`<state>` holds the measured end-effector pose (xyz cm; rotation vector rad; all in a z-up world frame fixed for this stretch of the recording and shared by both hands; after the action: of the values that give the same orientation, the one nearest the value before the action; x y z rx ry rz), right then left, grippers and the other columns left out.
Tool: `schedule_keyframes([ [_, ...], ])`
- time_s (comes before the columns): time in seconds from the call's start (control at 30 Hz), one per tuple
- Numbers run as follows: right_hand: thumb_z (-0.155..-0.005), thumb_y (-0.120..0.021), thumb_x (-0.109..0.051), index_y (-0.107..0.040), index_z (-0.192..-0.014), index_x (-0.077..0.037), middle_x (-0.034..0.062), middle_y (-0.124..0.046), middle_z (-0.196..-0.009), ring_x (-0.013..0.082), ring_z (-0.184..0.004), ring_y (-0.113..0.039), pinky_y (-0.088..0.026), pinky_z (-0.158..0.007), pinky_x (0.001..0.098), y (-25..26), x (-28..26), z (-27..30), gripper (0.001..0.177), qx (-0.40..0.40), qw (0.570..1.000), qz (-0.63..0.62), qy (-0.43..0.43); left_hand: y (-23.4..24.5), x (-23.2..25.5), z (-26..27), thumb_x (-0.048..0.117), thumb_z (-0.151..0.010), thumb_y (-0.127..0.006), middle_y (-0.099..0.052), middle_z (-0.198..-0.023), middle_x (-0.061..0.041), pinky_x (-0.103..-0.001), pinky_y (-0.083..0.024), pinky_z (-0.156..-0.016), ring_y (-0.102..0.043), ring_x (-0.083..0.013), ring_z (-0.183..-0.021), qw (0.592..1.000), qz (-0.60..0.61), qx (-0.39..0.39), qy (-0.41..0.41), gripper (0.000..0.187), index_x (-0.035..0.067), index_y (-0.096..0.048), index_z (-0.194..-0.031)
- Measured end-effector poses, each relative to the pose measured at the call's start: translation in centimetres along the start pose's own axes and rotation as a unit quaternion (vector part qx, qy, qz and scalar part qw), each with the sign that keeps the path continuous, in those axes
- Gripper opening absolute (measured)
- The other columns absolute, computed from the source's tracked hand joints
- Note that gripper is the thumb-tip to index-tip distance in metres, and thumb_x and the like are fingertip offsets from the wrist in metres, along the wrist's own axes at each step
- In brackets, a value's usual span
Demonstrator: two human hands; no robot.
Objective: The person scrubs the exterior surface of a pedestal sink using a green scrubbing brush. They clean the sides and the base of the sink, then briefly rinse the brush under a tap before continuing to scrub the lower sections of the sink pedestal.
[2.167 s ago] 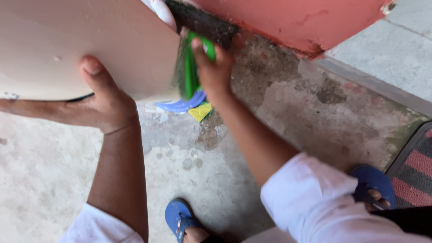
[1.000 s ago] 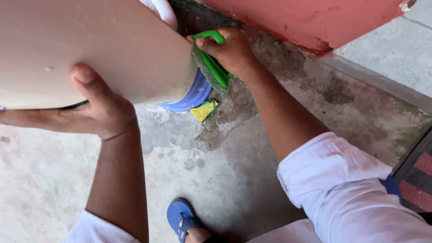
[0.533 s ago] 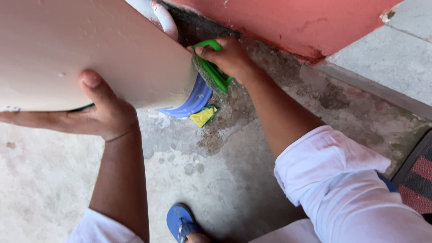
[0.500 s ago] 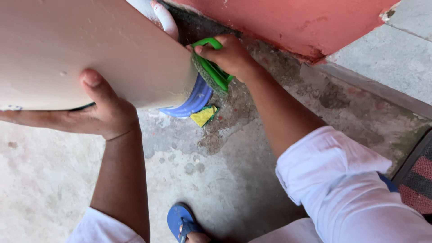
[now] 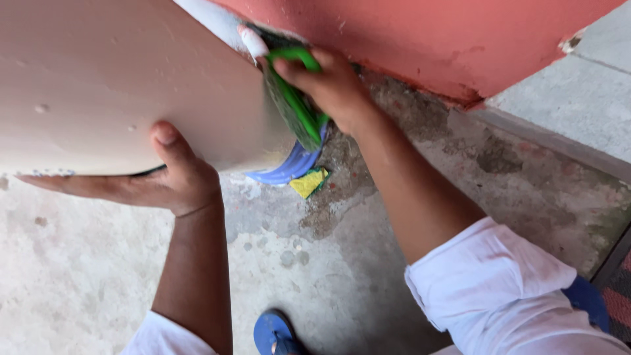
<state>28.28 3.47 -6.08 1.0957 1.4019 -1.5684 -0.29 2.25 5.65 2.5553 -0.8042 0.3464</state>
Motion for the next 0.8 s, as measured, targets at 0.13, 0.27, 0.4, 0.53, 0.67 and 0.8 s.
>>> schedule_keyframes([
  [0.13, -0.091, -0.073, -0.043, -0.074, -0.118, -0.009, 0.0044, -0.078, -0.100, 0.0160, -0.089, -0.074, -0.060, -0.082, 0.0331, 0.9, -0.2, -0.6, 0.044, 0.001, 0.998, 0.030, -0.062, 0.2, 0.3, 0.0, 0.081, -0.094, -0.062, 0.005, -0.171, -0.010, -0.046, -0.016, -0.138, -0.002, -0.0237, -0.162, 1.000, -0.028, -0.002, 0.014, 0.119, 0.018, 0.011, -0.163],
  [0.27, -0.090, -0.074, -0.041, -0.074, -0.117, -0.011, 0.0025, -0.078, -0.102, 0.0129, -0.091, -0.073, -0.058, -0.082, 0.0334, 0.6, -0.8, 1.6, 0.040, -0.016, 0.998, 0.057, -0.034, 0.2, 1.4, -0.3, 0.082, -0.094, -0.063, 0.007, -0.171, -0.018, -0.051, -0.021, -0.133, -0.009, -0.0320, -0.161, 0.998, 0.070, -0.007, 0.000, 0.123, 0.013, 0.014, -0.162],
  [0.4, -0.093, -0.073, -0.038, -0.075, -0.111, -0.009, 0.0037, -0.078, -0.098, 0.0144, -0.087, -0.073, -0.061, -0.080, 0.0333, -0.5, -3.8, -0.4, 0.034, -0.062, 0.995, 0.056, 0.046, 0.2, -0.2, 0.3, 0.081, -0.093, -0.061, 0.007, -0.171, -0.011, -0.047, -0.017, -0.137, -0.002, -0.0256, -0.162, 1.000, -0.012, 0.009, 0.003, 0.120, 0.018, 0.013, -0.163],
  [0.53, -0.096, -0.071, -0.037, -0.075, -0.115, -0.010, -0.0004, -0.077, -0.099, 0.0112, -0.089, -0.071, -0.058, -0.079, 0.0286, -0.3, -4.3, -0.3, 0.034, -0.046, 0.995, 0.080, 0.042, 0.0, 0.6, -0.4, 0.081, -0.092, -0.058, 0.006, -0.172, -0.011, -0.047, -0.016, -0.137, -0.002, -0.0268, -0.162, 0.999, -0.047, 0.010, 0.006, 0.119, 0.018, 0.012, -0.164],
  [0.67, -0.095, -0.074, -0.035, -0.075, -0.121, -0.007, -0.0009, -0.076, -0.104, 0.0096, -0.093, -0.069, -0.057, -0.082, 0.0273, -1.2, -4.5, 2.8, 0.038, -0.041, 0.997, 0.029, 0.055, 0.9, 2.7, 0.2, 0.080, -0.094, -0.063, 0.004, -0.174, -0.018, -0.053, -0.020, -0.134, -0.010, -0.0323, -0.161, 0.999, 0.033, 0.005, 0.003, 0.120, 0.015, 0.008, -0.166],
  [0.8, -0.096, -0.074, -0.036, -0.077, -0.119, -0.007, 0.0010, -0.075, -0.101, 0.0099, -0.089, -0.067, -0.058, -0.079, 0.0286, -2.5, -8.3, 1.0, 0.037, -0.045, 0.992, 0.030, 0.118, 0.4, 2.6, -0.7, 0.080, -0.094, -0.061, 0.005, -0.172, -0.017, -0.051, -0.020, -0.134, -0.007, -0.0318, -0.160, 1.000, 0.001, 0.012, -0.012, 0.118, 0.015, 0.005, -0.168],
])
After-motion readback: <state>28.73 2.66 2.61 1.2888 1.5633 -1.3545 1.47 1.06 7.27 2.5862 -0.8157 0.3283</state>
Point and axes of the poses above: each hand's wrist, its own z-axis away from the middle knuckle, its own y-axis out of the back of the hand, x = y × z, the point moved 6 cm from there along -z, towards the middle knuckle
